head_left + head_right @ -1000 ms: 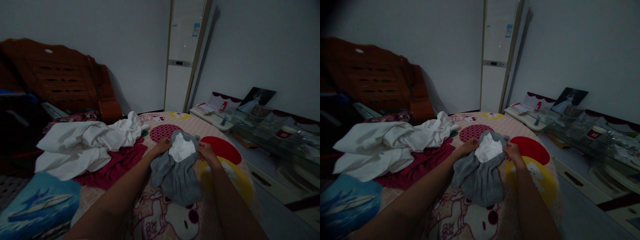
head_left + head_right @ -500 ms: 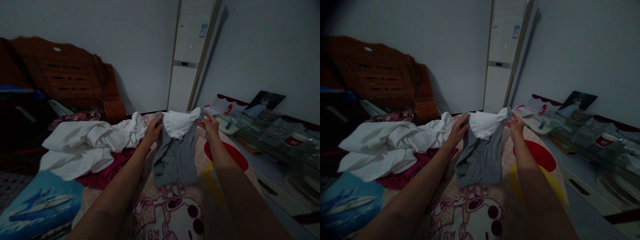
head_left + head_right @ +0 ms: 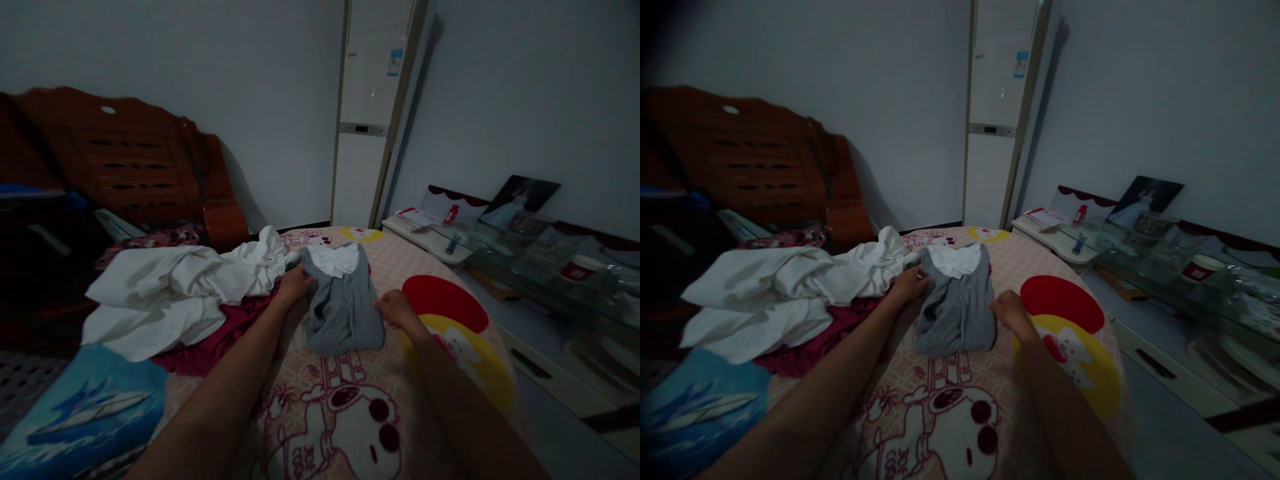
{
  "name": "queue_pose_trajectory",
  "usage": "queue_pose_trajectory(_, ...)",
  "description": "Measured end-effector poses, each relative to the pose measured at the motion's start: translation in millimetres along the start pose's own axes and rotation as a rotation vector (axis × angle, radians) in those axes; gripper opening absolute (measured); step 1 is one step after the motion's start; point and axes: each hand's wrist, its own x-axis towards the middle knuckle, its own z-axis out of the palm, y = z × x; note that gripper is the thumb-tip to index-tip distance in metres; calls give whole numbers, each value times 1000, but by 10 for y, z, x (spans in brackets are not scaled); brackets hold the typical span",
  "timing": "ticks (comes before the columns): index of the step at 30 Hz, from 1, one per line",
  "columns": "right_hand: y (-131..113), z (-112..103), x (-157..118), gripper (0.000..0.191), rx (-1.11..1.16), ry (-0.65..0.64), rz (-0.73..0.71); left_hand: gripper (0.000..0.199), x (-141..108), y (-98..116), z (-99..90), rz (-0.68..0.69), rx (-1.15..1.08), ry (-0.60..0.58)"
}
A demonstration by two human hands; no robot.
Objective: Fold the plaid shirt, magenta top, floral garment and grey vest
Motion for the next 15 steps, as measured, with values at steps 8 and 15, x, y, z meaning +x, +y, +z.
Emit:
queue_pose_trajectory(8,-138,150,-247,28,-490,220,-336,40,-519,310,-127,181,58,-204)
queue_pose_trajectory(15,-216,426,-483,27,-618,136,-523,20,-631,128,-135,148,-14,-215)
